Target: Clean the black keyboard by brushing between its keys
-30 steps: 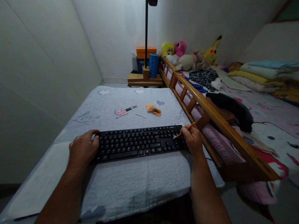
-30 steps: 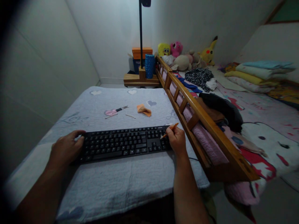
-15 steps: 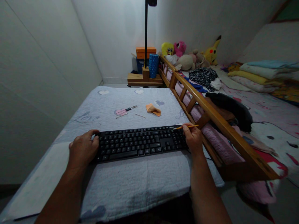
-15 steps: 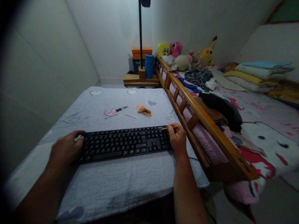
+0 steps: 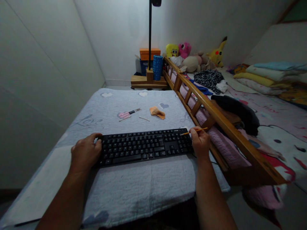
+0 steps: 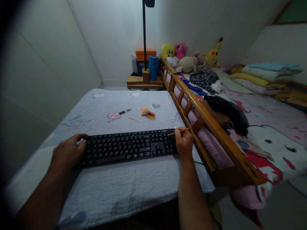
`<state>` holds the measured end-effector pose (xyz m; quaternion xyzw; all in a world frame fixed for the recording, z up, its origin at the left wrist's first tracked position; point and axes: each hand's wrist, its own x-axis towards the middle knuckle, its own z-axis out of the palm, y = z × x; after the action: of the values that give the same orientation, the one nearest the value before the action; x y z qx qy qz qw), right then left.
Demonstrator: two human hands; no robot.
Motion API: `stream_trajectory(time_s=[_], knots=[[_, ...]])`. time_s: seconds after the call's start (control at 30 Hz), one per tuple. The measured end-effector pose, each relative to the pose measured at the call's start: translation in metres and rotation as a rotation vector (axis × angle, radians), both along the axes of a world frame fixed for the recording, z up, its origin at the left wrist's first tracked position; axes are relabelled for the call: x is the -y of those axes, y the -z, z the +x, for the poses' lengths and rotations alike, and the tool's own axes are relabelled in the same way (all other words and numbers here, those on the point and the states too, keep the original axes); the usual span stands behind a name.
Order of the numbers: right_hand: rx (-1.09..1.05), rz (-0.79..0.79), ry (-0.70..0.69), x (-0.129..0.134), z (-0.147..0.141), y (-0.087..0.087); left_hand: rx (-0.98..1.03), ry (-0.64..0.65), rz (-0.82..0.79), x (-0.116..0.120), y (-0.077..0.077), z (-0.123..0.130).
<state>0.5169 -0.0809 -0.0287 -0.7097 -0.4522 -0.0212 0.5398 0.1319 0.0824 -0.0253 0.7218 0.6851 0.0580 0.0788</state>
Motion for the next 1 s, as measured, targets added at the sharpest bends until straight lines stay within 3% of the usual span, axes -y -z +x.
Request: stream_trajectory(time_s=[0.3, 0.57, 1.0], knots=[[0.034, -0.062, -0.016, -0.0018, 0.0017, 0.0025, -0.025, 0.009, 0.023, 0.0001, 0.0014, 0.0002], [0.012, 0.046, 0.064, 0.005, 0.0018, 0.0006, -0.031, 0.008, 0.023, -0.0006, 0.0024, 0.0], [0.022, -0.051, -0.034, 0.0001, 0.0014, 0.0012, -0.045, 0.012, 0.042, -0.0016, 0.0035, -0.0008]])
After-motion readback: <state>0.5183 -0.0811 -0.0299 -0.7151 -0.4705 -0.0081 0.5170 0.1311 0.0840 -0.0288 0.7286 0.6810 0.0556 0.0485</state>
